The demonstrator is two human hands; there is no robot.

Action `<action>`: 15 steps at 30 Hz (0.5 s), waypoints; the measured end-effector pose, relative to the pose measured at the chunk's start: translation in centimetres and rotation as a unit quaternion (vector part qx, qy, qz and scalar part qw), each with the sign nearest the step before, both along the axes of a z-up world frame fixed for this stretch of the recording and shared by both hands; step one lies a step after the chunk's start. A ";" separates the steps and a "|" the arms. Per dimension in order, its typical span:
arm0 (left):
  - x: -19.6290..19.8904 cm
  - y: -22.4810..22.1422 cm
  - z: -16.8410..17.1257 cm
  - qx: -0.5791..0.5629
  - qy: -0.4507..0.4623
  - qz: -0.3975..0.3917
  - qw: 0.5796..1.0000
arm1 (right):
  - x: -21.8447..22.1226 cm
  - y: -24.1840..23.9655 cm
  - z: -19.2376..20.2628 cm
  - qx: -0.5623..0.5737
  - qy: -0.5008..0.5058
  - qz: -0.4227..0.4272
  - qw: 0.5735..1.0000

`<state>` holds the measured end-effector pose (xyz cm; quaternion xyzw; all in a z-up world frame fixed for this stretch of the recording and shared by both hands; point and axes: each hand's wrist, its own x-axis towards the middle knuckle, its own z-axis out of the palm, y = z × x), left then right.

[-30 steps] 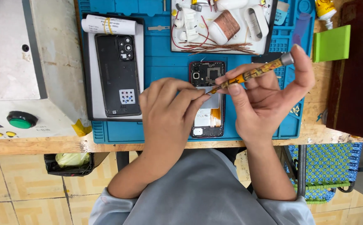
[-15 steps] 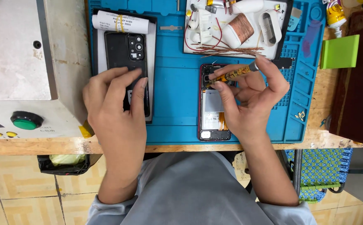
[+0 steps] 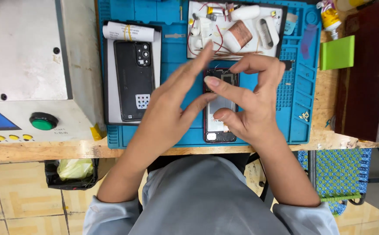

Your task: Disassembling and repairing a smartphone using a screwdriver and prying tools

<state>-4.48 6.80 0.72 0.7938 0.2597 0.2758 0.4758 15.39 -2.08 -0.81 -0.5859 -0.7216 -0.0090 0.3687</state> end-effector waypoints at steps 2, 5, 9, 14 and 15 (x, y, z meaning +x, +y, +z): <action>1.0 -0.3 -0.4 -0.017 -0.053 -0.051 0.997 | 0.1 0.5 -0.7 0.016 -0.010 0.009 1.000; 2.4 -0.7 -1.7 0.008 -0.062 0.030 0.998 | -0.1 1.5 -2.4 0.053 0.020 0.023 0.998; 3.6 -1.0 -4.1 0.125 -0.076 0.193 0.970 | -0.7 1.5 -4.3 0.091 0.085 0.010 0.992; 4.7 -2.2 -1.5 0.074 -0.110 0.067 0.989 | -0.1 1.0 -4.1 0.103 0.087 -0.017 0.991; 4.9 -2.6 -2.1 0.071 -0.086 0.113 0.987 | 0.2 0.9 -4.1 0.100 0.100 -0.016 0.990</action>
